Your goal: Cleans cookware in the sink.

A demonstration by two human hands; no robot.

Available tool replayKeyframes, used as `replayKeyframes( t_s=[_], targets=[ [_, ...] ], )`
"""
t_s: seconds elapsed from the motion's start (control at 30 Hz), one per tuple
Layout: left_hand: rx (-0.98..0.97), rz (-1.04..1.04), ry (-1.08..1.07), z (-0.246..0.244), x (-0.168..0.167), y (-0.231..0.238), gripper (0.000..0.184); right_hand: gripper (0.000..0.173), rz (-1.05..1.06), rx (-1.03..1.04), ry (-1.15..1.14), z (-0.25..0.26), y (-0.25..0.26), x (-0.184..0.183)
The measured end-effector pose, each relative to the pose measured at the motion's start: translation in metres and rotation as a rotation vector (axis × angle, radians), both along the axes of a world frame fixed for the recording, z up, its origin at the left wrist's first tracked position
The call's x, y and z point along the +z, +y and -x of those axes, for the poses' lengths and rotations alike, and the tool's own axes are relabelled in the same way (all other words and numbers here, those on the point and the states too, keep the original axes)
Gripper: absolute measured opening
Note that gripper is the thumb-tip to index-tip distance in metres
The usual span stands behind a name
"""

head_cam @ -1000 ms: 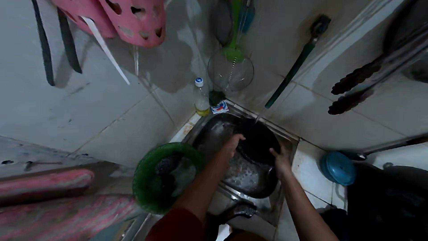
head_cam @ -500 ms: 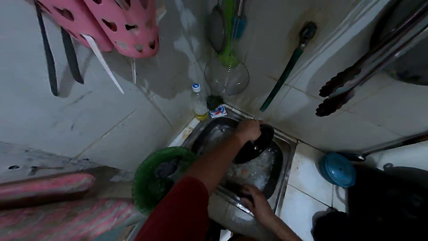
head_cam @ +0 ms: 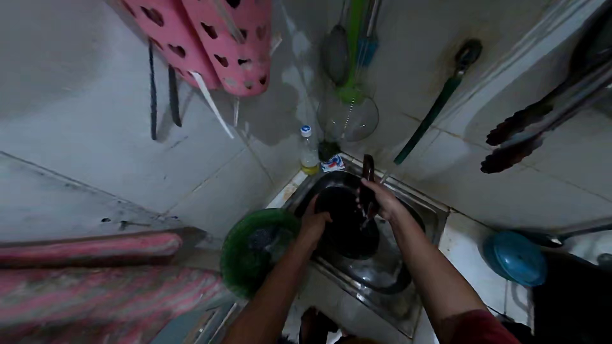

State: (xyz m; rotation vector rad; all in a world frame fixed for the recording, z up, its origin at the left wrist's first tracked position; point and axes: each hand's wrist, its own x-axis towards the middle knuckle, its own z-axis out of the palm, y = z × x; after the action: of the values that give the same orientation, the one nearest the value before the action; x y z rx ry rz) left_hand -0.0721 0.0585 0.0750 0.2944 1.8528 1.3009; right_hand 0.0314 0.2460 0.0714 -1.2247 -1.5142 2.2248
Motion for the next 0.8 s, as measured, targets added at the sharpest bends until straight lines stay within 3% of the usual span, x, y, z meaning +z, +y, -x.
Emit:
replayKeyframes(
  t_s=[0.13,0.23,0.3,0.4,0.5,0.6,0.8],
  targets=[
    [0.038,-0.018,-0.045,-0.004,0.0,-0.008,0.079,0.057,0.275,-0.19,0.074,0.034,0.021,-0.011],
    [0.087,-0.007,-0.115,-0.009,0.003,-0.007,0.08,0.038,0.415,-0.492,0.188,0.051,0.026,0.001],
    [0.133,-0.007,-0.165,-0.014,0.002,-0.006,0.079,0.029,0.532,-0.585,0.298,0.048,0.024,0.014],
    [0.195,-0.045,-0.253,-0.02,-0.007,-0.001,0.081,0.018,0.589,-0.504,0.395,0.027,0.016,0.021],
    [0.212,-0.095,-0.294,-0.025,-0.016,0.01,0.08,0.021,0.437,-0.363,0.331,0.004,-0.001,0.023],
    [0.049,-0.1,-0.132,-0.02,-0.015,0.031,0.079,0.017,0.331,-0.315,0.23,-0.018,-0.013,0.024],
    [-0.526,0.099,0.449,-0.009,0.02,0.107,0.06,0.019,0.289,-0.351,0.183,-0.111,-0.041,0.014]
  ],
)
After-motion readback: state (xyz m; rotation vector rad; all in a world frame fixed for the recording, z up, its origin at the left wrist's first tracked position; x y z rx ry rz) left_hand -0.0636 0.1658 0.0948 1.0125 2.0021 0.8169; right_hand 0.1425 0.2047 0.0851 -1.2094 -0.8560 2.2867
